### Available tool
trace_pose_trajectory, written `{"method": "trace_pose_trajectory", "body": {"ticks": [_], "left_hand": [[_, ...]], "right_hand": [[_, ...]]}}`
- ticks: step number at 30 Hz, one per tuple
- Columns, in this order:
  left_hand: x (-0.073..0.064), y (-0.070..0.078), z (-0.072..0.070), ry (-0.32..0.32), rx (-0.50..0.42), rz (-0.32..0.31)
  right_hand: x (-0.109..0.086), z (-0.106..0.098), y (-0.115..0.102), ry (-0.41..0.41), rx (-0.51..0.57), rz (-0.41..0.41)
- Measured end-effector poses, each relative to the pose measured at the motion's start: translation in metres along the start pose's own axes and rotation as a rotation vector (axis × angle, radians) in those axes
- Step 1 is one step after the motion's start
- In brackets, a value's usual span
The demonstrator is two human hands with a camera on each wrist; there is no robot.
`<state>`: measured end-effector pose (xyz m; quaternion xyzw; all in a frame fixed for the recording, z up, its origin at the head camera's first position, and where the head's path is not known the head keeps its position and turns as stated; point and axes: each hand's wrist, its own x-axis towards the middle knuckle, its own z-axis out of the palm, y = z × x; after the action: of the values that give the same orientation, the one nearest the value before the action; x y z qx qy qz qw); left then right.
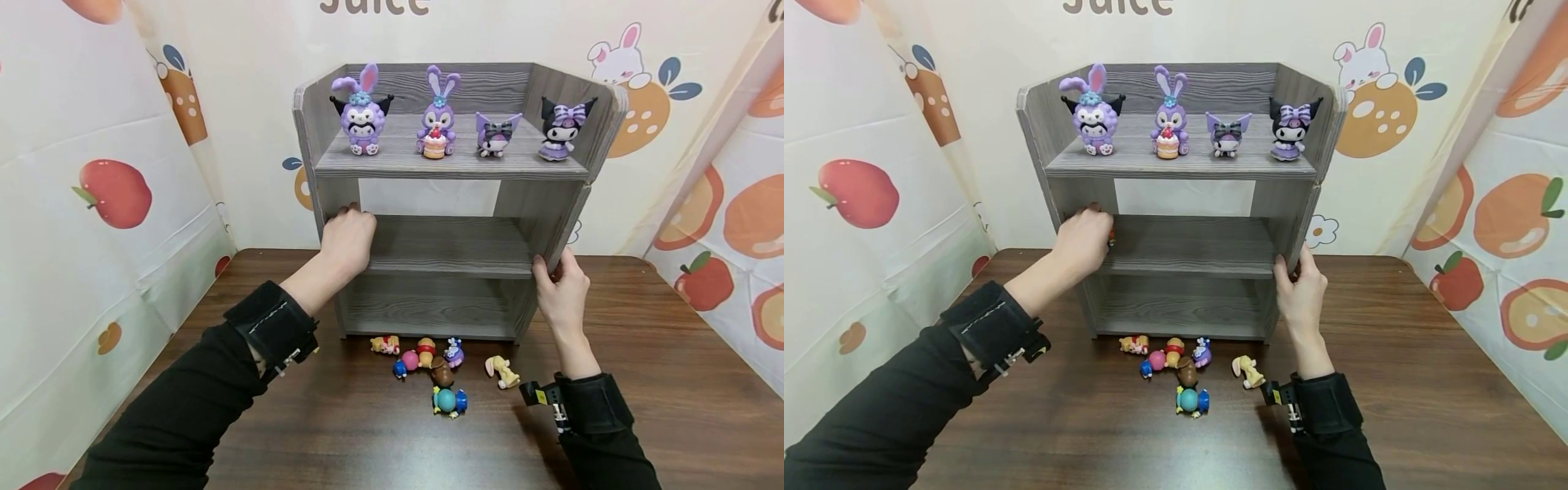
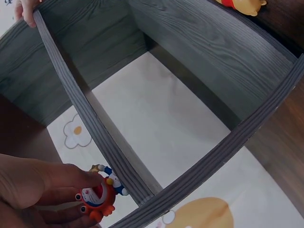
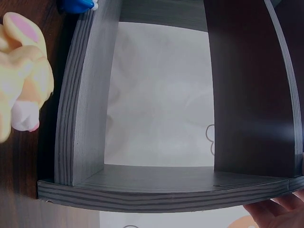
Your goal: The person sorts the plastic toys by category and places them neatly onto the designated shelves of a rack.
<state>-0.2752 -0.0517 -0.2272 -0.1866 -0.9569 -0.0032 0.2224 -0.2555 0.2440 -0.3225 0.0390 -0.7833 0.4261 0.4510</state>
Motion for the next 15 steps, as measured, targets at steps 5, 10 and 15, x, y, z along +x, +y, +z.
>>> {"method": "trace_pose_trajectory", "body": {"ticks": [5, 10, 15], "left_hand": [[-0.001, 0.0, -0.002, -0.01, -0.01, -0.009], [-0.003, 0.001, -0.007, 0.016, -0.02, -0.006], [-0.009, 0.004, -0.016, 0.049, -0.06, -0.002]], "right_hand": [[0.0, 0.0, 0.0, -0.007, -0.001, -0.002], [0.0, 0.0, 0.0, -0.01, -0.005, -0.001], [0.0, 0.0, 0.0, -0.007, -0.005, 0.0]]}}
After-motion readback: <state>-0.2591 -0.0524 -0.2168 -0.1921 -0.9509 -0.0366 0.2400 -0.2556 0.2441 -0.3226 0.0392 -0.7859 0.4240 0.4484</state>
